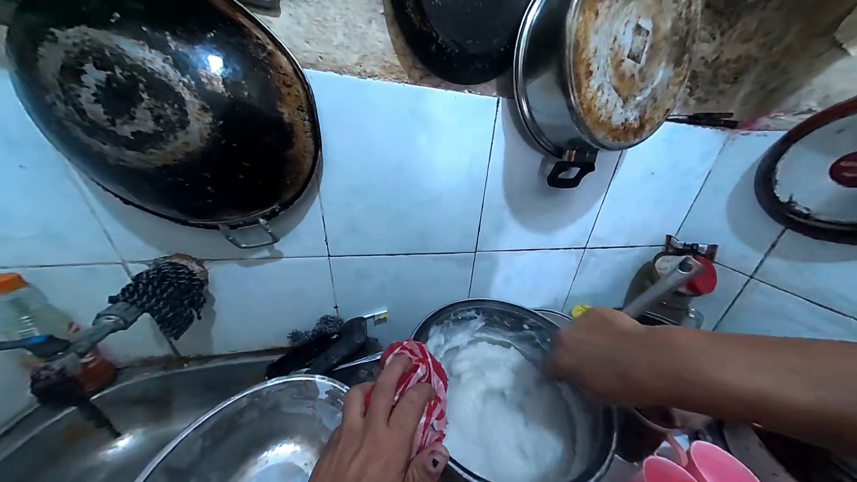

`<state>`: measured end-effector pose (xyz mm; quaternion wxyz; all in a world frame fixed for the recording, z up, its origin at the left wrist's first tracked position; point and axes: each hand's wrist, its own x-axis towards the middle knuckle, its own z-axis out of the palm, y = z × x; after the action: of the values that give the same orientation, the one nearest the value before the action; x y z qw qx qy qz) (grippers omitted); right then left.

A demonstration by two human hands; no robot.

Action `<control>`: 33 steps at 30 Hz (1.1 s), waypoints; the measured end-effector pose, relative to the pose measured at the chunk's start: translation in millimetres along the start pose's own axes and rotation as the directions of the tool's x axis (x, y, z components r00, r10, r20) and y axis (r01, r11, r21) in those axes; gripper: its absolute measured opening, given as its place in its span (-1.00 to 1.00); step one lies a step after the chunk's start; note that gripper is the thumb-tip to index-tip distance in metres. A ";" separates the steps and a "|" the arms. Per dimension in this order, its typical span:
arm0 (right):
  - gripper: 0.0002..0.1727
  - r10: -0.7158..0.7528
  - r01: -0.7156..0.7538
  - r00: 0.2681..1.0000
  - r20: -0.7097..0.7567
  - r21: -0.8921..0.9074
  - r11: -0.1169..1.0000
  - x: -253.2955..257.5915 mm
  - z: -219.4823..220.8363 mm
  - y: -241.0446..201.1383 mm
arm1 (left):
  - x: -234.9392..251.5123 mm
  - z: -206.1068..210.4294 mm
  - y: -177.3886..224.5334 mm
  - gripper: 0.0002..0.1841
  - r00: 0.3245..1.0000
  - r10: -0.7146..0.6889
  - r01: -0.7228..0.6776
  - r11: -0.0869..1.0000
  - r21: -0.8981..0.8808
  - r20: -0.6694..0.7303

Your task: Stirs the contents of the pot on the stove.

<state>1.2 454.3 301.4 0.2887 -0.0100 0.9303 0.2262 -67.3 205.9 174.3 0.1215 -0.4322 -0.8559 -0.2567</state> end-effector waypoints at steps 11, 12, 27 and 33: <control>-0.79 0.038 -0.078 0.869 -0.493 -0.059 0.995 24.6 -11.4 -2.4 | 2.2 -1.7 -1.8 -0.20 1.000 0.002 -0.002 1.000 -0.008 0.028; -0.76 -0.040 0.010 0.854 -0.519 -0.060 0.998 31.7 -2.7 -8.5 | 2.7 -1.3 -1.7 -0.20 1.000 0.001 -0.001 1.000 -0.010 0.025; -0.69 -0.631 0.106 0.387 -0.672 -0.648 0.754 25.1 -2.7 8.1 | 0.1 1.7 -3.9 -0.25 1.000 0.013 -0.013 1.000 0.001 -0.002; -0.69 -0.453 0.124 0.668 -0.590 -0.512 0.850 45.4 -2.8 39.1 | 0.4 1.3 -2.2 -0.27 1.000 0.015 -0.015 1.000 0.010 -0.018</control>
<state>-43.9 493.3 295.0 -0.0569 -0.3083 0.8810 0.3543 -69.2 205.8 172.7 0.1333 -0.4358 -0.8527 -0.2553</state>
